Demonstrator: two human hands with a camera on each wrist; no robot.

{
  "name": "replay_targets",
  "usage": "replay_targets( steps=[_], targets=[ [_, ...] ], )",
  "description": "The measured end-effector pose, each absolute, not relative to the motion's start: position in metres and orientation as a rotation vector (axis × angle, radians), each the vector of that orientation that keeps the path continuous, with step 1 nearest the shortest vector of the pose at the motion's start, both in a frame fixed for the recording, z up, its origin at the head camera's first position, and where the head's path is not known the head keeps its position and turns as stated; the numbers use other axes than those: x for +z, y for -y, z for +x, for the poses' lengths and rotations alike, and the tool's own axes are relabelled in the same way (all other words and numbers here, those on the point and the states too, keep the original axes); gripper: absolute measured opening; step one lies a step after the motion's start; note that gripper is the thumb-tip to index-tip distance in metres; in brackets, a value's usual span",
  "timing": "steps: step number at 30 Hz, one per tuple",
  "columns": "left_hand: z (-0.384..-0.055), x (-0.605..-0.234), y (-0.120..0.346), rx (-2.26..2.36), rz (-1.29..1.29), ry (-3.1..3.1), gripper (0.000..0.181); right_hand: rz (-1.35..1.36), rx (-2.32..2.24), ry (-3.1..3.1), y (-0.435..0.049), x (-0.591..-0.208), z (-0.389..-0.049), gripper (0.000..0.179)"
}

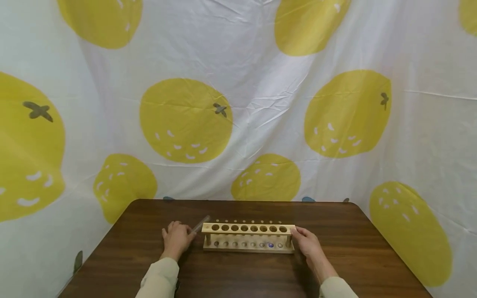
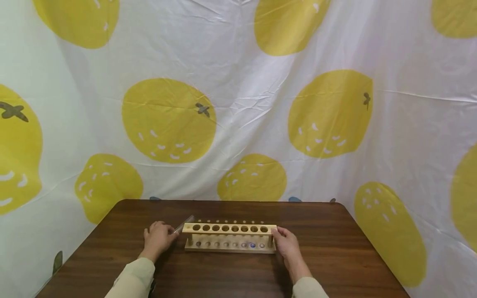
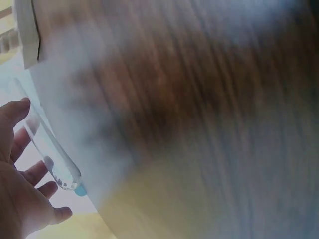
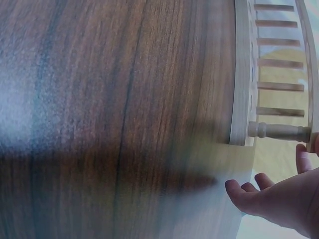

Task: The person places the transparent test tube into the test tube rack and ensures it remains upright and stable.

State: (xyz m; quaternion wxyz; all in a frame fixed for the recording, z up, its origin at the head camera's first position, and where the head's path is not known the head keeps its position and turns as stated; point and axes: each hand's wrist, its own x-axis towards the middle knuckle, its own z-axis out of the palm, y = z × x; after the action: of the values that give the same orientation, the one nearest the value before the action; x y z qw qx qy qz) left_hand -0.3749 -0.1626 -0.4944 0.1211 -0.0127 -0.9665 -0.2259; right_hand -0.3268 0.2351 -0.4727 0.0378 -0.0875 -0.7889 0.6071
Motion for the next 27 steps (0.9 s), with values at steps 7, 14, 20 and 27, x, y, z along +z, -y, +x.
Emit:
replay_targets(
  steps=[7, 14, 20, 27],
  targets=[
    [-0.374, -0.486, 0.174, -0.777, 0.005, 2.744, 0.021, -0.283, 1.878, 2.407, -0.235, -0.473, -0.327, 0.057],
    [-0.373, -0.474, 0.182, -0.895, 0.022, 2.677, 0.024, -0.272, 1.876, 2.416, -0.235, -0.472, -0.327, 0.058],
    [-0.373, -0.466, 0.185, -0.955, 0.025, 2.614, 0.023, -0.268, 1.895, 2.421, -0.235, -0.471, -0.327, 0.058],
    [-0.374, -0.457, 0.184, -0.986, 0.004, 2.574, 0.025, -0.271, 1.88, 2.423, -0.235, -0.472, -0.327, 0.057]
  ],
)
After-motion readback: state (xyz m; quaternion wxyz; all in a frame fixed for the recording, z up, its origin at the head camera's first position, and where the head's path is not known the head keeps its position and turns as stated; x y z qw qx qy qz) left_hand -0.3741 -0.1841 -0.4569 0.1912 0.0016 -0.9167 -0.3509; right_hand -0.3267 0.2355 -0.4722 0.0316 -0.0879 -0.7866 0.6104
